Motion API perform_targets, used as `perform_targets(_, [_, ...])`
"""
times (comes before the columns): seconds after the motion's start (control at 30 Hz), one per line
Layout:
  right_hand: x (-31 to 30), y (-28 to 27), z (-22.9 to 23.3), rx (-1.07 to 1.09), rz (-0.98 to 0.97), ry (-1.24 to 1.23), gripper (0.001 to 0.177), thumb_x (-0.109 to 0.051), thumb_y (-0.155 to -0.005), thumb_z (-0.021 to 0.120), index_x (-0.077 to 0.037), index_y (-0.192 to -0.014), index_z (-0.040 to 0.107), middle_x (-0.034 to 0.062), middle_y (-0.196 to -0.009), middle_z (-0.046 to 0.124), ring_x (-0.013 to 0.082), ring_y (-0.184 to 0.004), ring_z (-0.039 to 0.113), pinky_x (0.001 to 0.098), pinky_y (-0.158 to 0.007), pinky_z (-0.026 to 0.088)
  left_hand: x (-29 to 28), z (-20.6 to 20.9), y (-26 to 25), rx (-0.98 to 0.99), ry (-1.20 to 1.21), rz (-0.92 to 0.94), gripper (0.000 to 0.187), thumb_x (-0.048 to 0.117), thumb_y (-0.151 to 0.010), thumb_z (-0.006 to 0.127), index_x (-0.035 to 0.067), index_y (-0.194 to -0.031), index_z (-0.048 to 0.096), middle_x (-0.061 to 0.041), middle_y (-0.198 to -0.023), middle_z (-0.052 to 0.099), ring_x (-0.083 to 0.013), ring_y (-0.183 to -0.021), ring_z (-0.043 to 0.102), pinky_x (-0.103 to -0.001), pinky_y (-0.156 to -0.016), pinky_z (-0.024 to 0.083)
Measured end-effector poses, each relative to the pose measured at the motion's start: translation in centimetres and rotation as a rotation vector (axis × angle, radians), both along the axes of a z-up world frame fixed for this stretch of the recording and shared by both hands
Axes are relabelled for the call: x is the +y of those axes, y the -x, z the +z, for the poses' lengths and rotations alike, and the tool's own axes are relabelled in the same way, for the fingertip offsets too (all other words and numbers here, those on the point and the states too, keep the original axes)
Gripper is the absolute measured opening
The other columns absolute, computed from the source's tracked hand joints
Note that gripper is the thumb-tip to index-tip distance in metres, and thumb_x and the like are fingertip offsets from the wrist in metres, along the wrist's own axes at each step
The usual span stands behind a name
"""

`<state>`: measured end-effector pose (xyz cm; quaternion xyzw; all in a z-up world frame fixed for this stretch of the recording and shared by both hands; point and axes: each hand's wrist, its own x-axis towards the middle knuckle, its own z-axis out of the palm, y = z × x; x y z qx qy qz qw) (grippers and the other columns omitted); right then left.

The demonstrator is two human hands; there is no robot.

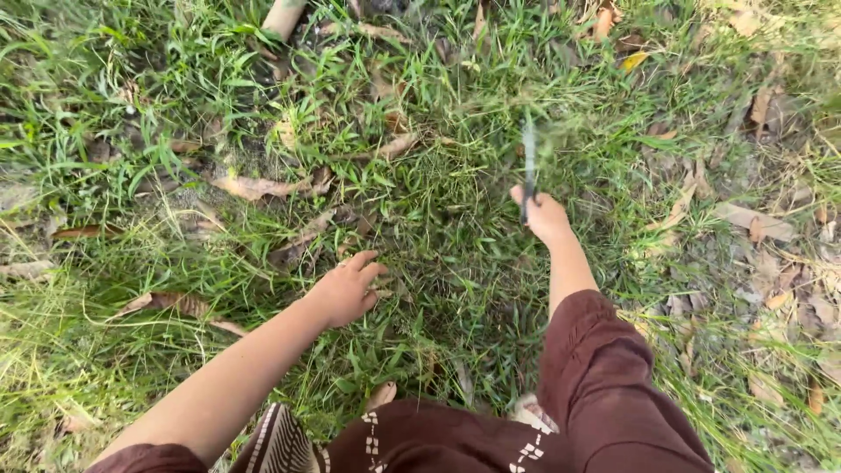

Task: Cutting grass with scissors.

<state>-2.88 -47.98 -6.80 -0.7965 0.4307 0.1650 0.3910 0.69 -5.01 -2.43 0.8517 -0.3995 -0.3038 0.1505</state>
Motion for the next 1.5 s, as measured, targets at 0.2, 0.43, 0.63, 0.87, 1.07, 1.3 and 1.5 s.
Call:
perform_targets(0.2, [2.1,0.6,1.4,0.369,0.494,0.213,0.105,-0.091,-0.081,0.050,-0.001,-0.135,0.052,0.0153,-0.115,0.068,0.0281,-0.104,0.067,0.0457,-0.091,0.055,0.1,-0.8,0.8,-0.035,0.023,-0.016,0.052,0.026,-0.092,0.064,0.015,-0.140,0.048,-0.018,-0.155,0.037,-0.0415,-0.136,0.047,-0.050,-0.112,0.042])
perform_targets(0.43, [4.8,-3.3,1.2,0.380,0.572,0.472,0.097,-0.088,-0.079,0.054,-0.004,-0.126,0.064,0.0136,-0.108,0.075,0.0296,-0.099,0.075,0.0416,-0.083,0.060,0.8,-1.8,1.0,-0.036,0.147,0.010,0.052,0.024,-0.088,0.065,0.013,-0.137,0.052,-0.019,-0.153,0.041,-0.0413,-0.136,0.048,-0.049,-0.113,0.041])
perform_targets(0.63, [5.9,-6.7,0.5,0.384,0.543,0.542,0.081,-0.083,-0.084,0.059,-0.007,-0.107,0.076,0.0120,-0.107,0.076,0.0303,-0.099,0.073,0.0414,-0.081,0.058,1.7,-0.4,1.1,0.026,0.102,0.093,0.049,0.027,-0.090,0.066,0.013,-0.136,0.053,-0.019,-0.153,0.041,-0.0418,-0.135,0.048,-0.049,-0.111,0.042])
perform_targets(0.87, [4.4,-6.7,-1.7,0.323,0.540,0.599,0.074,-0.077,-0.089,0.059,-0.006,-0.101,0.077,0.0111,-0.095,0.075,0.0290,-0.089,0.073,0.0410,-0.075,0.058,2.7,-1.7,0.7,0.029,0.097,0.080,0.051,0.024,-0.088,0.066,0.014,-0.137,0.053,-0.018,-0.152,0.040,-0.0421,-0.136,0.046,-0.050,-0.112,0.041])
perform_targets(1.07, [3.8,-5.3,-0.5,0.355,0.512,0.376,0.083,-0.084,-0.089,0.050,-0.005,-0.093,0.075,0.0097,-0.090,0.076,0.0249,-0.082,0.073,0.0405,-0.073,0.057,0.4,-1.8,-0.3,0.012,0.088,0.062,0.052,0.025,-0.088,0.069,0.015,-0.136,0.053,-0.019,-0.153,0.039,-0.0420,-0.137,0.044,-0.050,-0.113,0.039])
perform_targets(1.3, [4.8,-3.3,5.6,0.522,0.742,0.294,0.093,-0.092,-0.085,0.036,-0.008,-0.096,0.072,0.0092,-0.092,0.076,0.0238,-0.084,0.071,0.0420,-0.083,0.055,-2.7,-1.2,1.0,0.018,0.128,-0.073,0.062,0.046,-0.097,0.056,0.015,-0.149,0.041,-0.018,-0.164,0.031,-0.0410,-0.146,0.038,-0.052,-0.118,0.032])
perform_targets(1.5, [7.0,2.5,7.9,0.666,1.082,0.398,0.091,-0.090,-0.084,0.038,-0.008,-0.094,0.075,0.0088,-0.096,0.077,0.0244,-0.089,0.074,0.0414,-0.083,0.060,-3.9,1.6,6.8,0.489,0.002,-0.295,0.092,0.062,-0.088,0.059,0.021,-0.161,0.022,-0.015,-0.163,0.028,-0.0379,-0.144,0.039,-0.050,-0.118,0.030])
